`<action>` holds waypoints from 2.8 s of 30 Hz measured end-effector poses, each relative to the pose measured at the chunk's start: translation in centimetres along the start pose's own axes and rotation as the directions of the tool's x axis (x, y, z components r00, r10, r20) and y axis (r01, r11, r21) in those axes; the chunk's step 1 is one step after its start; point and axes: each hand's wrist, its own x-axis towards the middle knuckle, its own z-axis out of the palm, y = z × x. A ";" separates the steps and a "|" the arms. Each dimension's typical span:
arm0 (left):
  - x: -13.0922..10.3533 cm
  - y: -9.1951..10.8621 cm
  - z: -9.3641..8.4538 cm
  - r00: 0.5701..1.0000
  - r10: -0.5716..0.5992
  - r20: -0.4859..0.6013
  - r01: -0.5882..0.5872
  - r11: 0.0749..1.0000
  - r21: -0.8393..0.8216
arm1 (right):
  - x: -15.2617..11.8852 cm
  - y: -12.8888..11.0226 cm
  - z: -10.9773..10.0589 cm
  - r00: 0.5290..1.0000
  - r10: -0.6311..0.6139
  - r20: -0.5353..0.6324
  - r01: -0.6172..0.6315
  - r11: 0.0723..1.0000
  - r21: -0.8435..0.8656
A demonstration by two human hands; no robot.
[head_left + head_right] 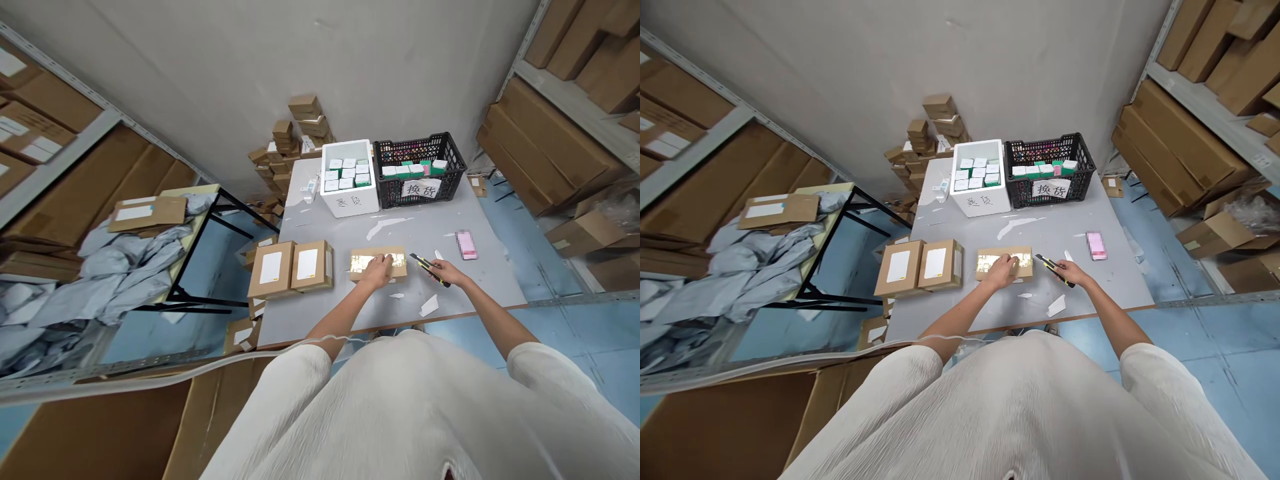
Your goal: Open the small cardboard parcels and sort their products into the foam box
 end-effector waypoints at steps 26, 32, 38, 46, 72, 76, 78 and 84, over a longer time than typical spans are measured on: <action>2.5 -0.8 -1.5 0.991 0.007 -0.131 -0.010 1.000 -0.019 | -1.2 -4.0 2.8 0.927 -0.358 -0.113 0.193 0.713 -0.674; 1.2 -0.3 0.0 0.979 0.024 -0.201 -0.031 0.999 -0.033 | -0.7 -3.6 3.7 0.921 -0.356 -0.155 0.169 0.727 -0.666; 0.8 -0.1 0.6 0.970 -0.014 -0.242 0.013 1.000 -0.005 | -0.4 -3.7 4.6 0.913 -0.362 -0.191 0.133 0.704 -0.698; 1.0 -0.1 0.5 0.974 -0.022 -0.226 0.018 1.000 -0.020 | 0.3 -2.7 3.7 0.902 -0.390 -0.183 0.165 0.705 -0.689; 1.1 0.1 1.4 0.956 -0.019 -0.293 0.016 1.000 -0.012 | 5.3 -2.1 -1.4 0.876 -0.417 -0.241 0.219 0.791 -0.572; 0.6 -0.1 0.9 0.964 -0.022 -0.265 0.012 0.999 -0.039 | 6.1 -2.1 -0.6 0.871 -0.386 -0.305 0.193 0.838 -0.510; -0.1 -0.5 0.7 0.970 -0.010 -0.241 -0.001 0.999 -0.047 | 6.6 -2.2 0.3 0.875 -0.372 -0.311 0.199 0.860 -0.470; -4.0 -2.5 1.0 0.981 -0.007 -0.193 0.001 0.999 -0.034 | 9.6 -5.3 4.3 0.881 -0.414 -0.229 0.300 0.863 -0.406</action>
